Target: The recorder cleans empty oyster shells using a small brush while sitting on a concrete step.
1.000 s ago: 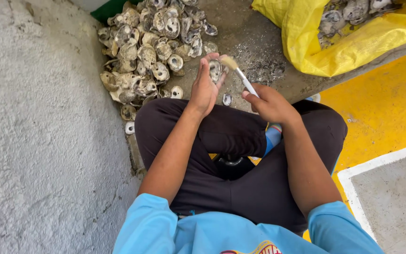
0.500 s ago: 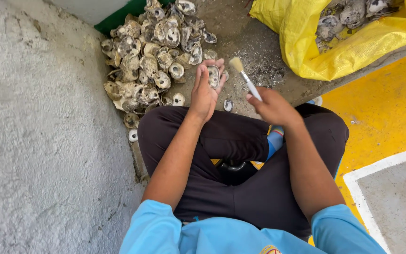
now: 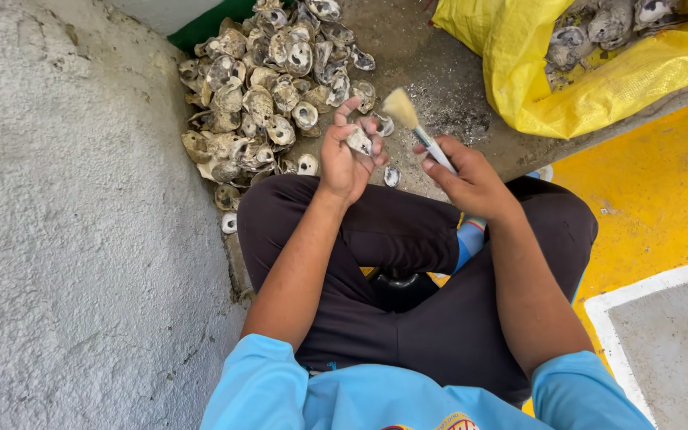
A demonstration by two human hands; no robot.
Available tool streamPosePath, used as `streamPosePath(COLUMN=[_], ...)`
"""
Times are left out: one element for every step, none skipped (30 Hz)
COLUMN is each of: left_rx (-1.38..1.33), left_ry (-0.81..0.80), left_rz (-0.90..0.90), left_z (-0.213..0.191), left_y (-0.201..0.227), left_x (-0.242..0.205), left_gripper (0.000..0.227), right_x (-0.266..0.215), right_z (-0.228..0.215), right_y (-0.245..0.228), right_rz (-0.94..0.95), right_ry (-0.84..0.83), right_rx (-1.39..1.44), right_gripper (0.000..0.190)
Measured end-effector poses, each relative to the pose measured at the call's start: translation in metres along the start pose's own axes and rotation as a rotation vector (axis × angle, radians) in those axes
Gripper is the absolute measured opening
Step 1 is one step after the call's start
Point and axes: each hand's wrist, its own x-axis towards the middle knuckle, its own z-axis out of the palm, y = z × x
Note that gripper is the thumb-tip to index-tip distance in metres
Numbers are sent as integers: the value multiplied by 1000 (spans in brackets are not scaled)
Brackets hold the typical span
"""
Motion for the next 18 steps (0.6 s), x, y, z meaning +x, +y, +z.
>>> streamPosePath(left_rx=[9,17,15,89,163,162,221,280,280,299,318,319,327,335,333,336,338,337], left_ry=[4,8,10,34,58,58,41,24,23,-12,-50,-53,-19,15,21,-34,-94,-94], left_rz=[-1,-2,-4,-17,-31,-33,-25,-16,-18,45,106,103,102,101,106,113,109,103], left_z=[-1,-1,0,2,3,7,11,15,6,-3,-12,-7,-3,2,1,0,0,2], left_y=[-1,-2,-2,-2,-1,-1,0,0,-6,-12,-17,-14,-11,-8,-7,-8,-10,-9], left_x=[0,0,1,1,3,1,0,-1,2,5,9,7,6,4,5,6,7,3], left_gripper=[41,43,43,39,43,43,46,50,50,48,47,47,46,46,46,48,50,50], right_x=[-3,-6,-9,-11,-13,-12,-11,-9,-7,-4,-2,-6,-8,-11,-9,-7,-8,-6], right_z=[-2,-4,-4,-4,-4,-5,-6,-7,-4,0,3,6,8,10,8,6,3,7], right_y=[-2,-4,-3,-1,1,3,6,8,0,-7,-15,-23,-33,-42,-28,-14,1,-5], right_rz=[-118,-236,-233,-149,-63,-61,27,114,115,103,90,92,82,72,70,-151,-359,-354], right_ry=[-9,-20,-21,-59,-95,-94,-167,-240,-238,-174,-104,-99,35,169,161,-9,-173,-170], right_rx=[-46,-92,-92,168,428,428,343,257,257,-122,-501,-500,-462,-421,-423,-279,-126,-125], right_gripper=[29,33,33,36,39,39,38,38,38,35,33,33,32,31,31,30,28,28])
